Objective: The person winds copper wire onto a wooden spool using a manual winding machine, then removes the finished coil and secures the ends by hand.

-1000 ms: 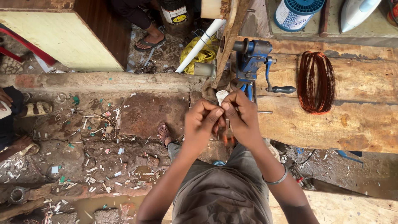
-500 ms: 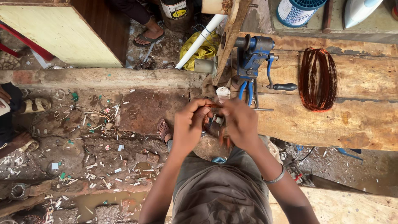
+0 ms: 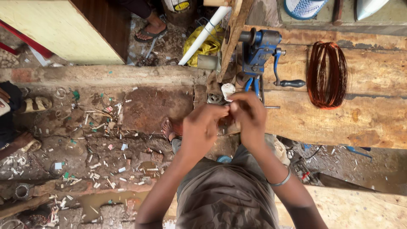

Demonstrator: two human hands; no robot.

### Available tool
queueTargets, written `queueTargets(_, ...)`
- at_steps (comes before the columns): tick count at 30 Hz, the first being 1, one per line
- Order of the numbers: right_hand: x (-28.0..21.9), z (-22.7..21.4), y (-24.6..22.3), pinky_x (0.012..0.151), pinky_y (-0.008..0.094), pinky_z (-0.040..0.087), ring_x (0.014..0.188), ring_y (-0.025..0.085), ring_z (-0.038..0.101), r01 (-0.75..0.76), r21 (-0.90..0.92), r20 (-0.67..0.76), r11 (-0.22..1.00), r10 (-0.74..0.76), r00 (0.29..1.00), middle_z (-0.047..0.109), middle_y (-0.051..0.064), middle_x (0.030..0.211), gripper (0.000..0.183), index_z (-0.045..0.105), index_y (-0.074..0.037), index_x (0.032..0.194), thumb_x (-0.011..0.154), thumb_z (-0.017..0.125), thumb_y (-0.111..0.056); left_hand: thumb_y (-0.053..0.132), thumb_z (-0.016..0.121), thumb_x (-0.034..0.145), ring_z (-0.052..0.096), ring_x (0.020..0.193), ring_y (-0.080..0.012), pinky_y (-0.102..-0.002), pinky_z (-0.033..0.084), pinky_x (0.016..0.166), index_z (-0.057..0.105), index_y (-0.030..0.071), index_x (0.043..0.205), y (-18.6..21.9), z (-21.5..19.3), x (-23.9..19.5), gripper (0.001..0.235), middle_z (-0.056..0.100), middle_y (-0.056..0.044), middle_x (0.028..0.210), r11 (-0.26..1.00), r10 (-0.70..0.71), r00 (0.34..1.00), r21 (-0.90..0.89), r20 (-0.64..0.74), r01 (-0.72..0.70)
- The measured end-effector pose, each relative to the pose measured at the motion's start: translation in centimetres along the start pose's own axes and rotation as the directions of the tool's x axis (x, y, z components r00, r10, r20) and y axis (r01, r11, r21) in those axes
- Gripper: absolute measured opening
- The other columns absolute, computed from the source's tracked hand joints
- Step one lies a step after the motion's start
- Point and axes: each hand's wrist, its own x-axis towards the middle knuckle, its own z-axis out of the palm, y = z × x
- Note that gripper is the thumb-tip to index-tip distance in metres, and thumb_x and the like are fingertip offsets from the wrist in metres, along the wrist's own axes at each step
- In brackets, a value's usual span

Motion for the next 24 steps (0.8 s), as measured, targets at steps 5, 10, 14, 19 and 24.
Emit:
queueTargets(5, 2.2, 0.0, -1.9, 0.079, 0.038, 0.050, 0.088, 0.027, 0.062, 0.405, -0.354, -0.021, 0.843, -0.440, 0.898, 0.065, 0.015, 0.093, 0.028, 0.063, 0.002, 0.100, 0.115, 0.056, -0.020, -0.011, 0.063, 0.100, 0.064, 0.078, -0.0126, -0.027, 0.047, 0.066, 0.069, -0.002, 0.109, -0.7, -0.3, 0.8, 0.014, 0.072, -0.012, 0.088, 0.624, -0.438, 0.868, -0.616, 0.234, 0.481)
queueTargets(10, 2.4, -1.7, -0.7, 0.067, 0.034, 0.047, 0.070, 0.023, 0.055, -0.639, 0.417, 0.446, 0.647, 0.467, 0.764, 0.058, 0.010, 0.077, 0.036, 0.065, 0.001, 0.091, 0.107, 0.056, -0.029, -0.013, 0.057, 0.096, 0.075, 0.088, -0.0112, -0.023, 0.060, 0.078, 0.070, 0.001, 0.109, 0.7, -1.2, 1.4, 0.023, 0.075, -0.006, 0.094, 0.975, -0.122, 0.989, -0.178, 0.089, 0.136)
queueTargets(14, 3.2, -3.1, -1.9, 0.068, 0.036, 0.049, 0.069, 0.023, 0.056, -0.693, 0.504, 0.608, 0.516, 0.358, 0.709, 0.058, 0.010, 0.073, 0.039, 0.067, 0.002, 0.097, 0.108, 0.056, -0.034, -0.018, 0.054, 0.096, 0.073, 0.092, -0.0108, -0.022, 0.059, 0.081, 0.067, -0.001, 0.113, 1.2, -2.0, 1.8, 0.027, 0.072, -0.007, 0.097, 0.970, -0.043, 0.990, -0.231, 0.132, 0.073)
queueTargets(19, 3.9, -3.9, -2.0, 0.083, 0.043, 0.054, 0.089, 0.028, 0.067, 0.518, -0.240, 0.351, 0.821, -0.424, 0.835, 0.067, 0.013, 0.090, 0.031, 0.060, -0.002, 0.094, 0.112, 0.056, -0.027, -0.010, 0.060, 0.099, 0.067, 0.080, -0.0092, -0.024, 0.055, 0.072, 0.068, -0.002, 0.109, 1.1, -1.3, 2.2, 0.015, 0.074, -0.008, 0.093, 0.718, -0.295, 0.924, -0.582, 0.243, 0.383)
queueTargets(24, 1.1, -2.6, 0.0, 0.056, 0.041, 0.056, 0.058, 0.024, 0.065, -0.704, 0.674, 0.627, 0.222, 0.331, 0.705, 0.063, 0.012, 0.070, 0.039, 0.064, 0.002, 0.085, 0.110, 0.070, -0.026, -0.008, 0.060, 0.102, 0.068, 0.085, -0.0102, -0.025, 0.056, 0.076, 0.068, -0.003, 0.109, 1.4, -1.1, 0.9, 0.011, 0.071, -0.006, 0.093, 0.869, -0.209, 0.968, -0.427, 0.138, 0.249)
